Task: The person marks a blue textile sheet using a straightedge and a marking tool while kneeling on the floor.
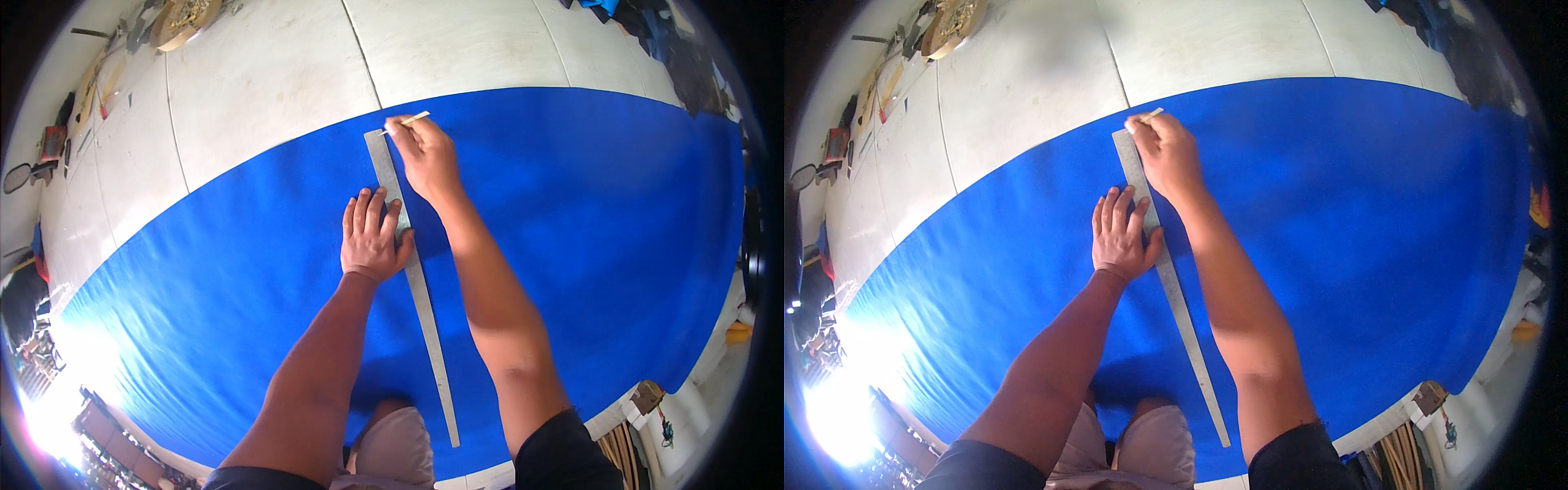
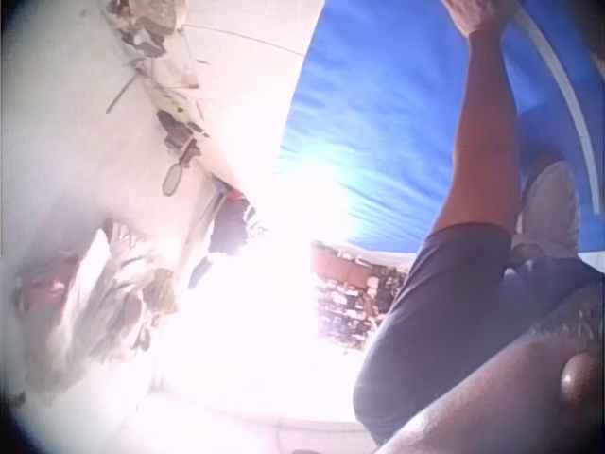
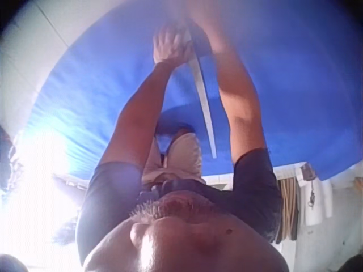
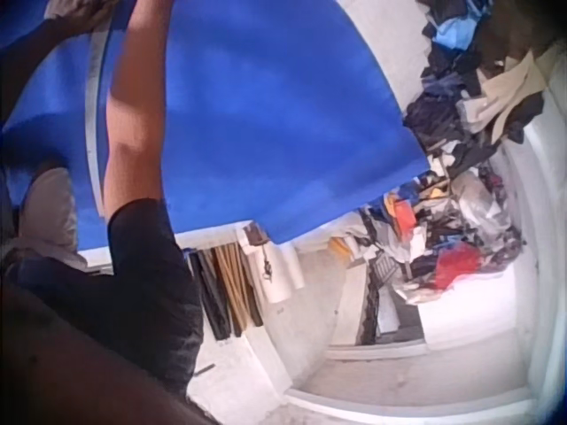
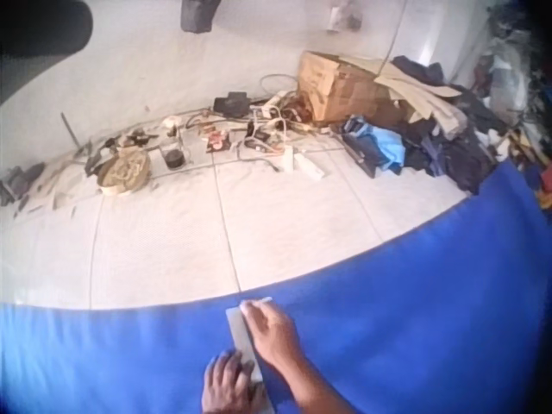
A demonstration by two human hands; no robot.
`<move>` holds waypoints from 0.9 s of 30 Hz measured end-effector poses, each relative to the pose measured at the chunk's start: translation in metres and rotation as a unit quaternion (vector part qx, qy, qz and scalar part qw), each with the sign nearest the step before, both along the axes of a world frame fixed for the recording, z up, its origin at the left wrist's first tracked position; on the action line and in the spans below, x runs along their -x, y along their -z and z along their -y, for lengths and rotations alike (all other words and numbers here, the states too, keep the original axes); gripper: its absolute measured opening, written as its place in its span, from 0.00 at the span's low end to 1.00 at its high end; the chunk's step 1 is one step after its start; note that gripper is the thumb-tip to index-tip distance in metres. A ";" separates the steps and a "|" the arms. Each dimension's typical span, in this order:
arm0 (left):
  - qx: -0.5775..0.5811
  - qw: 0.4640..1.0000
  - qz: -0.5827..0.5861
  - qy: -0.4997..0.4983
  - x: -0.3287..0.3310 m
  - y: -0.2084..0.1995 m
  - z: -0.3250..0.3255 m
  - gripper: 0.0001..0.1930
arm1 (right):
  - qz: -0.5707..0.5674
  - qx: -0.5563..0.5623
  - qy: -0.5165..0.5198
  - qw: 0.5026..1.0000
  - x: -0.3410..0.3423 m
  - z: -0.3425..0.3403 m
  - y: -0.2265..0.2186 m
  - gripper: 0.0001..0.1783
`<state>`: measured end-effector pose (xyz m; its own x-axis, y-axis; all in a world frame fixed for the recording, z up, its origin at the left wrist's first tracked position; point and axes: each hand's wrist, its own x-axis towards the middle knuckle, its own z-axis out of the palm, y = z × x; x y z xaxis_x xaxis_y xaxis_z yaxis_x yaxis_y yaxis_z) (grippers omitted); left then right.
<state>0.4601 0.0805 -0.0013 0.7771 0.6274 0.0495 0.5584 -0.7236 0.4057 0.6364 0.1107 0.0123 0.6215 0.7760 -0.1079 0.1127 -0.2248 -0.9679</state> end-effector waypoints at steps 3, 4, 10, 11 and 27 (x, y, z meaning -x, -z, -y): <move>0.002 1.000 0.003 -0.004 0.005 0.002 -0.001 0.27 | 0.091 0.030 -0.032 0.995 0.005 -0.016 0.000 0.13; 0.000 1.000 0.005 -0.003 0.005 0.003 -0.002 0.27 | 0.101 0.034 -0.037 0.994 0.006 -0.019 0.000 0.12; -0.004 1.000 0.007 -0.006 0.004 0.004 -0.002 0.25 | 0.150 0.038 -0.058 0.986 0.006 -0.025 -0.002 0.08; -0.004 1.000 0.007 -0.006 0.004 0.004 -0.002 0.25 | 0.148 0.041 -0.058 0.986 0.006 -0.026 -0.002 0.07; 0.000 1.000 0.002 -0.007 0.006 0.006 -0.003 0.26 | 0.244 0.076 -0.107 0.961 0.009 -0.027 -0.006 0.06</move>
